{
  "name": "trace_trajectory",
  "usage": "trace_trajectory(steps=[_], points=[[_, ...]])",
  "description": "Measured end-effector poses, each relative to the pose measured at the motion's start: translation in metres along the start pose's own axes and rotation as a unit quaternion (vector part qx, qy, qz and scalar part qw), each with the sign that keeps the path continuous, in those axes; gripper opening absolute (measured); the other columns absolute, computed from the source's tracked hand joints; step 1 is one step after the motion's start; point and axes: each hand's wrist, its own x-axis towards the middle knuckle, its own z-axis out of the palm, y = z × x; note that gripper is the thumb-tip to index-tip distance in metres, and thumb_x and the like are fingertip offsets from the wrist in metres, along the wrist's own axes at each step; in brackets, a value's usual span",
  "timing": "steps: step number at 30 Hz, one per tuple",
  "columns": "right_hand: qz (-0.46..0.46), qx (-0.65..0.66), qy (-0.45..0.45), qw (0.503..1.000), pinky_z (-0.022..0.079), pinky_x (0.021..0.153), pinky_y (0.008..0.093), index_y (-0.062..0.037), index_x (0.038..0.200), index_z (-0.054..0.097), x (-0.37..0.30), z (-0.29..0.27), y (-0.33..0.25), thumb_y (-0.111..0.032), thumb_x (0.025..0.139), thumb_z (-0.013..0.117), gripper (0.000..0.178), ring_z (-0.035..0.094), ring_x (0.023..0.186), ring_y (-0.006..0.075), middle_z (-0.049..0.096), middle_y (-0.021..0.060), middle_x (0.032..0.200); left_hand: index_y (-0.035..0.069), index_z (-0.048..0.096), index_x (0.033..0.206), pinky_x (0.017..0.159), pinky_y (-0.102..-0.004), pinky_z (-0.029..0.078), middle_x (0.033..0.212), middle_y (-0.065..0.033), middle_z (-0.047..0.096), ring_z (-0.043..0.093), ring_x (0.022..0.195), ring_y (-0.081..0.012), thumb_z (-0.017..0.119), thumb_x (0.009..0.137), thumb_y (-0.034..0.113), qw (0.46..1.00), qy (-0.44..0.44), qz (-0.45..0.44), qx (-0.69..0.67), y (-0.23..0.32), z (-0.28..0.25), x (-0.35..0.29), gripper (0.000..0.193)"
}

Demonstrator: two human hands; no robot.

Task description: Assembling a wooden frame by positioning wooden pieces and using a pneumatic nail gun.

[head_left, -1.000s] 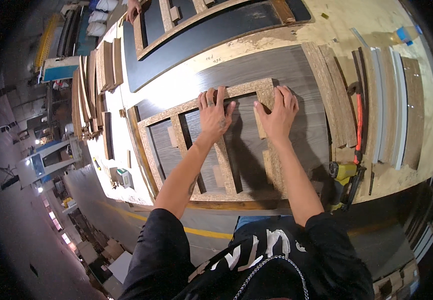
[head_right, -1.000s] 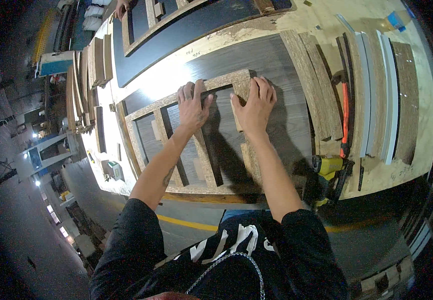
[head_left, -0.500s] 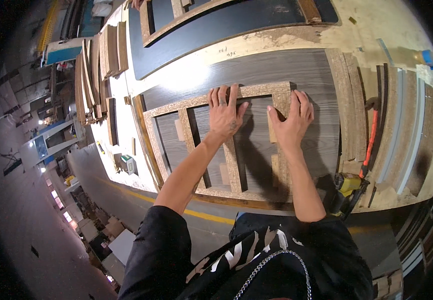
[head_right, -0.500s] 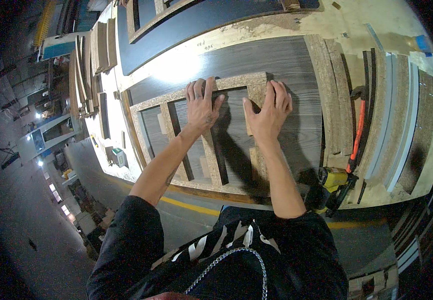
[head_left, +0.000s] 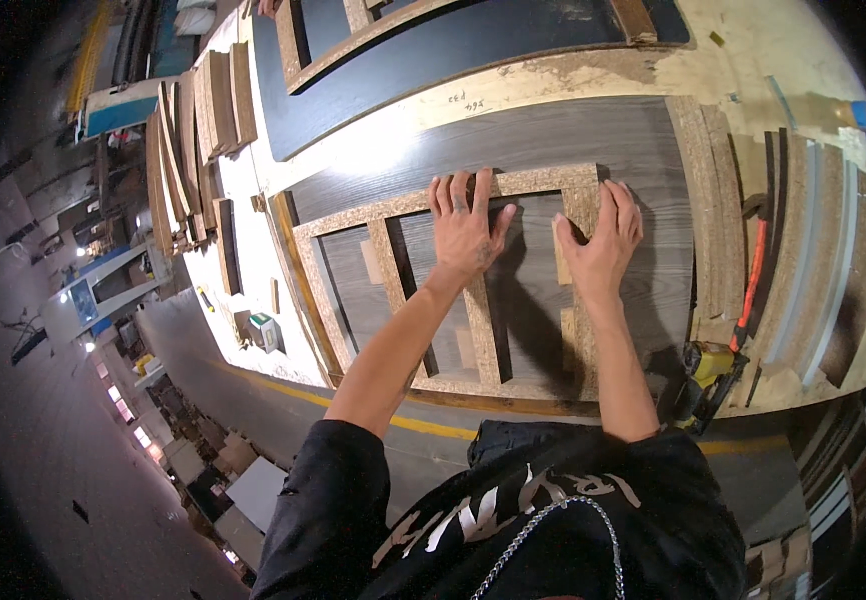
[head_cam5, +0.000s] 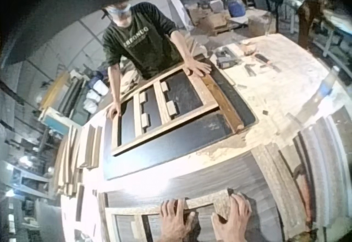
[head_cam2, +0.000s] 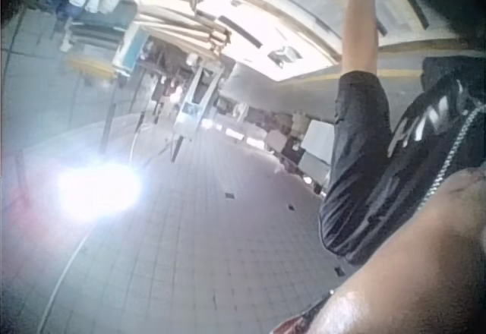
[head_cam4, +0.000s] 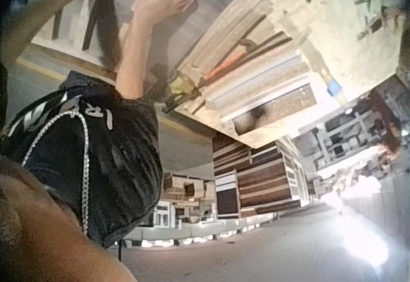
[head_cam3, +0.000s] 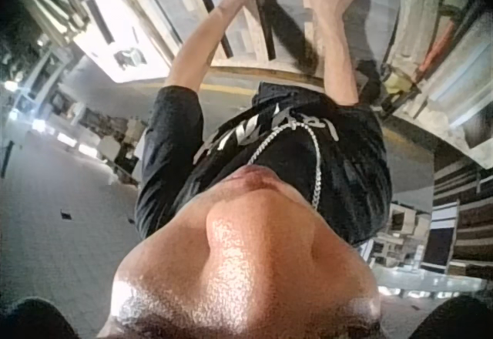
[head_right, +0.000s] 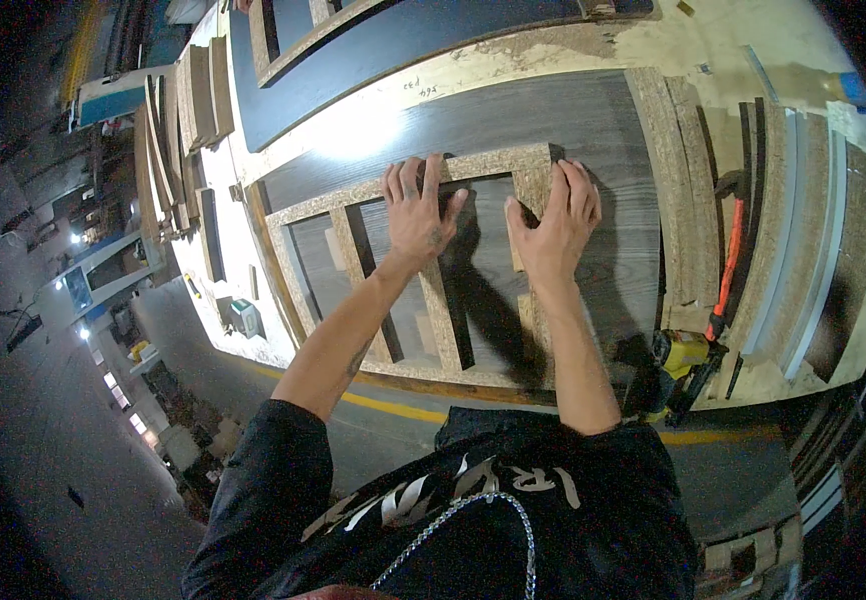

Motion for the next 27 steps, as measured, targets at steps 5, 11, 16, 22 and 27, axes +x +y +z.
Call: trace_trajectory(steps=[5,11,16,22,27], points=[[-0.005,0.008,-0.026,1.0,0.025,0.109,0.0504,0.0025,0.13,0.046,-0.003,-0.001,0.005,-0.033,0.078,0.074,0.069,0.035,0.132,0.0327,0.041,0.0141,0.133,0.006,0.034,0.142,0.11,-0.0574,0.022,0.128,-0.0189,0.035,0.032,0.125,-0.0396,0.054,0.096,0.036,1.0,0.004,0.004,-0.026,-0.001,0.002,0.0,0.058],[-0.016,-0.015,-0.063,0.998,0.023,0.111,0.0516,0.0029,0.135,0.042,-0.006,-0.001,0.004,-0.041,0.079,0.073,0.077,0.032,0.134,0.0338,0.039,0.0151,0.138,0.003,0.032,0.144,0.112,-0.0596,0.018,0.136,-0.022,0.038,0.034,0.128,-0.0412,0.057,0.093,0.029,0.999,0.015,-0.001,-0.043,-0.007,0.001,-0.006,0.062],[-0.038,-0.005,-0.104,0.994,0.022,0.113,0.0535,0.0037,0.138,0.038,-0.023,-0.036,-0.003,-0.041,0.079,0.073,0.082,0.03,0.137,0.0357,0.036,0.0177,0.142,-0.001,0.021,0.148,0.112,-0.0634,0.01,0.149,-0.0279,0.024,0.023,0.138,-0.044,0.057,0.093,0.029,0.991,0.014,-0.134,-0.021,0.039,-0.03,-0.06,0.072],[-0.04,-0.017,-0.073,0.996,0.023,0.112,0.0525,0.002,0.138,0.039,0.001,-0.006,0.011,-0.042,0.076,0.076,0.084,0.031,0.136,0.0345,0.036,0.0166,0.143,-0.004,0.018,0.148,0.109,-0.0668,0.007,0.153,-0.0297,0.015,0.014,0.143,-0.0445,0.057,0.093,0.026,0.973,-0.006,-0.226,-0.054,0.045,0.002,-0.103,0.074],[-0.03,-0.011,-0.074,0.997,0.024,0.111,0.049,0.0008,0.138,0.04,-0.014,-0.014,0.008,-0.038,0.078,0.076,0.081,0.031,0.136,0.0326,0.036,0.0139,0.142,0.004,0.028,0.146,0.111,-0.0634,0.014,0.152,-0.0214,0.025,0.025,0.141,-0.0399,0.053,0.097,0.026,0.991,0.057,-0.109,-0.05,0.057,-0.026,-0.045,0.06]])
